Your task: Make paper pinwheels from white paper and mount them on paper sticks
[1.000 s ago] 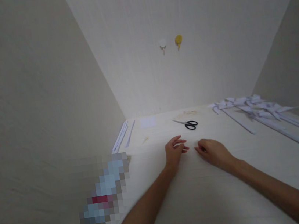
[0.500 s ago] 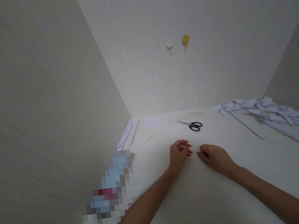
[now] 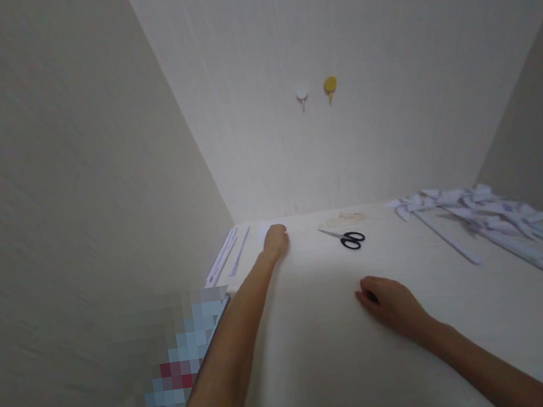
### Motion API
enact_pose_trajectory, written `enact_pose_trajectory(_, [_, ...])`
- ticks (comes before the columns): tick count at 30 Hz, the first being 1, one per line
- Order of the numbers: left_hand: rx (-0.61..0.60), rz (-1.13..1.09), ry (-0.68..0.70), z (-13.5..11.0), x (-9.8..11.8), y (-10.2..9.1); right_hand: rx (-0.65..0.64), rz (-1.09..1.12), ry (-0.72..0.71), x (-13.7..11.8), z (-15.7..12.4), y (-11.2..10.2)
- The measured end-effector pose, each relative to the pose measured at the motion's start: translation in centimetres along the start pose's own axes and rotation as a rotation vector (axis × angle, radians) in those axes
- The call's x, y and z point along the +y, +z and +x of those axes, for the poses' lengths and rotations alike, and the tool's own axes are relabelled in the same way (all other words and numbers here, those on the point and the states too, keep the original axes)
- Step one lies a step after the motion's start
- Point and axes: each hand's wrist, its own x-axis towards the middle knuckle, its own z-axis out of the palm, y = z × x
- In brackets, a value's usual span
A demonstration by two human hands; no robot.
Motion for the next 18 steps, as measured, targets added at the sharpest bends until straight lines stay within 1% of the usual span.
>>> enact_pose_trajectory(2, [-0.054, 0.105, -0.011, 1.1, -0.6, -0.1, 0.0, 0.003, -0.003, -0.1, 0.0, -0.1])
enact_pose_trajectory(5, [-0.139, 0.229, -0.027, 2.6, -1.1, 0.0, -0.002, 0.005, -0.008, -0.2, 0.0, -0.2])
enact_pose_trajectory(8, [-0.176, 0.318, -0.048, 3.7, -1.3, 0.3, 0.007, 0.017, -0.016, -0.3, 0.0, -0.2])
enact_pose_trajectory(12, [-0.152, 0.399, -0.066, 4.1, -1.6, 0.5, -0.015, 0.032, -0.02, -0.2, 0.1, 0.0])
enact_pose_trajectory(18, [-0.102, 0.467, -0.072, 4.0, -1.3, 0.8, -0.035, 0.043, -0.023, -0.1, 0.1, 0.2])
